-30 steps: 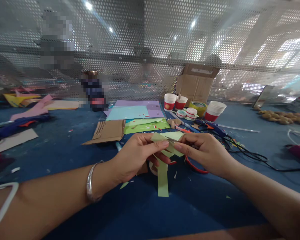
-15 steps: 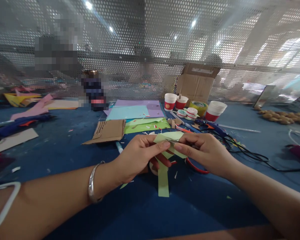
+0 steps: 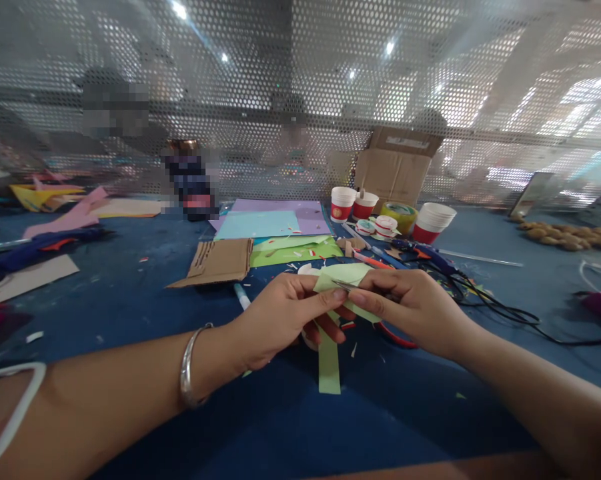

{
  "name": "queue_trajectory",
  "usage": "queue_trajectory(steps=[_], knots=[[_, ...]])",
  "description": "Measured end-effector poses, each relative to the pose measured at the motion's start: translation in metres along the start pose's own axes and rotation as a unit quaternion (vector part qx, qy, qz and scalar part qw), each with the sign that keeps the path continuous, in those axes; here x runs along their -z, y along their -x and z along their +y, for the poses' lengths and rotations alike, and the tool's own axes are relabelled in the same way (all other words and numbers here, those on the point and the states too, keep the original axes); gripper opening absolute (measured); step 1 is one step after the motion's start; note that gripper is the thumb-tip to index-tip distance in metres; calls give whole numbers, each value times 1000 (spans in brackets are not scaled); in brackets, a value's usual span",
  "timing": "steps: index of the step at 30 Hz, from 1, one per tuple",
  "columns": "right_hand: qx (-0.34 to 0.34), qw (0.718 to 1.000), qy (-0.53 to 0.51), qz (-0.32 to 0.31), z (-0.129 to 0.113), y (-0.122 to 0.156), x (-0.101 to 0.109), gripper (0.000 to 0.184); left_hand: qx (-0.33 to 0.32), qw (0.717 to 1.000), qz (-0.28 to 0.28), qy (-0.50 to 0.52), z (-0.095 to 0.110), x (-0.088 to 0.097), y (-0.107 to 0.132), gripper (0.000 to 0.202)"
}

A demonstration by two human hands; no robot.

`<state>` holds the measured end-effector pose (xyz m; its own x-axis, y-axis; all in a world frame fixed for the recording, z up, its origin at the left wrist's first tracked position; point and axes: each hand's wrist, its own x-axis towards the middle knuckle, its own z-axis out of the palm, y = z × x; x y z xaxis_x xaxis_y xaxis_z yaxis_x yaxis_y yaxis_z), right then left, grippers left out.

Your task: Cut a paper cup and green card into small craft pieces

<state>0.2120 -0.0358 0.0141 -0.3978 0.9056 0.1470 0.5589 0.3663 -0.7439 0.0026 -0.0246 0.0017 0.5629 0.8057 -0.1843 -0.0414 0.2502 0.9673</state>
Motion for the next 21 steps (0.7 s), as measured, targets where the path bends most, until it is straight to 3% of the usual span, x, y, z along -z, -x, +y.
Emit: queue_trajectory(steps=[14, 21], knots=[[2, 1000, -23, -5, 2, 1, 2, 41, 2, 1000, 20, 10, 4, -1, 0, 25], [-8, 1000, 11, -5, -1, 2, 3, 44, 7, 1000, -5, -2, 3, 0, 1, 26]])
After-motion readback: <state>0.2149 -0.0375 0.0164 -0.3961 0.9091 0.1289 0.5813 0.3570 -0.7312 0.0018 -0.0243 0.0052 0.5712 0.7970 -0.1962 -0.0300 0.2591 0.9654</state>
